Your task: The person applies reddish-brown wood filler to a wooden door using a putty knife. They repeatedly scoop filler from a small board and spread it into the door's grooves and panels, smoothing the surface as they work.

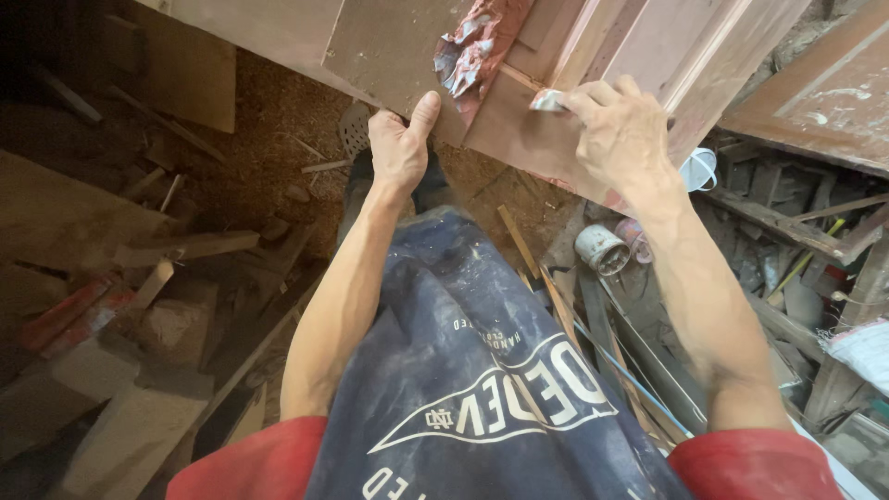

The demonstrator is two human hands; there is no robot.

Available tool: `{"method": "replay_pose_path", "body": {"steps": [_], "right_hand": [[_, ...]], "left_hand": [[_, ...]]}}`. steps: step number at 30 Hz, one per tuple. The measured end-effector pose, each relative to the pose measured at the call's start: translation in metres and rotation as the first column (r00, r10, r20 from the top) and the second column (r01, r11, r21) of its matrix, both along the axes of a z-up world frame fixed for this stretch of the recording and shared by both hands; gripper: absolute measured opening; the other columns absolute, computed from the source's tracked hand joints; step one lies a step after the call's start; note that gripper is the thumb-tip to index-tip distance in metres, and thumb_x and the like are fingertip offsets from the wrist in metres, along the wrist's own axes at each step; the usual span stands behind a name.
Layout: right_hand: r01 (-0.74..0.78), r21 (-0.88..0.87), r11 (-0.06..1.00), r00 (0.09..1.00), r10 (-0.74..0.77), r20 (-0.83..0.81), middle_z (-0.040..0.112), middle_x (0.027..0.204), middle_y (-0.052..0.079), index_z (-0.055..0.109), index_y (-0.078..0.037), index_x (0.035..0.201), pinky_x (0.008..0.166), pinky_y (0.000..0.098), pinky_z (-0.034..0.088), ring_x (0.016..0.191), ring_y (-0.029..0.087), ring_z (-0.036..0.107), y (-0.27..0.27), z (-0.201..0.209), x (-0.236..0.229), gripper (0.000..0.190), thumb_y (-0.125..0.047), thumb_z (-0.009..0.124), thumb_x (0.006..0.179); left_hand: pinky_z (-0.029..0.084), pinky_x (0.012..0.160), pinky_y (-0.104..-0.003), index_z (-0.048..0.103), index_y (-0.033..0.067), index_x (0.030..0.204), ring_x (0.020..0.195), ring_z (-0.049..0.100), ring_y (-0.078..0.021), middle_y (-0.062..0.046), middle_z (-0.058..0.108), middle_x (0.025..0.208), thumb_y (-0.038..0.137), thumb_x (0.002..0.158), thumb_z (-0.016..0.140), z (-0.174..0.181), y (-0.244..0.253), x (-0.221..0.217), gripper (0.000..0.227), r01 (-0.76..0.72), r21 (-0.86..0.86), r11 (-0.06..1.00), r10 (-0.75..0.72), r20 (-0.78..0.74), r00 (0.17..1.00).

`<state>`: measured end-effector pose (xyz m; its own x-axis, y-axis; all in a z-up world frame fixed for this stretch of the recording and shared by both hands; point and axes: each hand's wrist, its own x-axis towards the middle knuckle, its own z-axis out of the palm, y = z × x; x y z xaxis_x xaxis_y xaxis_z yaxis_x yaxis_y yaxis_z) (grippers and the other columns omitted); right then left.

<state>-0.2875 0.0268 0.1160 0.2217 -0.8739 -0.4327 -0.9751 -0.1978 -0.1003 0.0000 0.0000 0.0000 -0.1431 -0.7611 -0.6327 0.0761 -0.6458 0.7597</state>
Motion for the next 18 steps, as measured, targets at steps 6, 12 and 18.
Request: {"method": "replay_pose_path", "body": {"steps": [6, 12, 18], "right_hand": [[-0.097, 0.029, 0.995, 0.991, 0.099, -0.089, 0.074, 0.110, -0.001, 0.076, -0.022, 0.116, 0.075, 0.0375, 0.056, 0.093, 0.022, 0.065, -0.020, 0.014, 0.001, 0.037, -0.005, 0.069, 0.085], [-0.130, 0.026, 0.991, 0.987, 0.132, -0.097, 0.074, 0.111, -0.001, 0.077, -0.025, 0.120, 0.072, 0.0365, 0.058, 0.091, 0.023, 0.065, -0.017, 0.009, 0.006, 0.042, -0.005, 0.066, 0.084], [0.071, 0.034, 0.997, 0.997, -0.071, 0.009, 0.074, 0.110, 0.005, 0.076, -0.016, 0.121, 0.067, 0.0408, 0.058, 0.095, 0.026, 0.067, -0.014, 0.012, 0.008, 0.034, -0.004, 0.063, 0.091]], "left_hand": [[0.054, 0.074, -0.028, 0.077, -0.0040, 0.100, 0.081, 0.065, -0.0095, -0.004, 0.078, 0.093, 0.032, 0.098, 0.073, 0.004, -0.002, -0.001, 0.037, -0.016, -0.015, 1.000, 0.016, -0.045, 0.999], [0.054, 0.074, -0.028, 0.077, -0.0039, 0.100, 0.081, 0.065, -0.0102, -0.005, 0.078, 0.092, 0.034, 0.097, 0.074, 0.004, -0.001, 0.001, 0.038, 0.012, -0.025, 1.000, -0.011, 0.031, 0.999], [0.054, 0.073, -0.029, 0.076, -0.0039, 0.098, 0.079, 0.064, -0.0106, -0.005, 0.077, 0.089, 0.034, 0.096, 0.075, 0.003, -0.001, -0.001, 0.038, 0.015, -0.016, 1.000, -0.014, 0.049, 0.999]]}}
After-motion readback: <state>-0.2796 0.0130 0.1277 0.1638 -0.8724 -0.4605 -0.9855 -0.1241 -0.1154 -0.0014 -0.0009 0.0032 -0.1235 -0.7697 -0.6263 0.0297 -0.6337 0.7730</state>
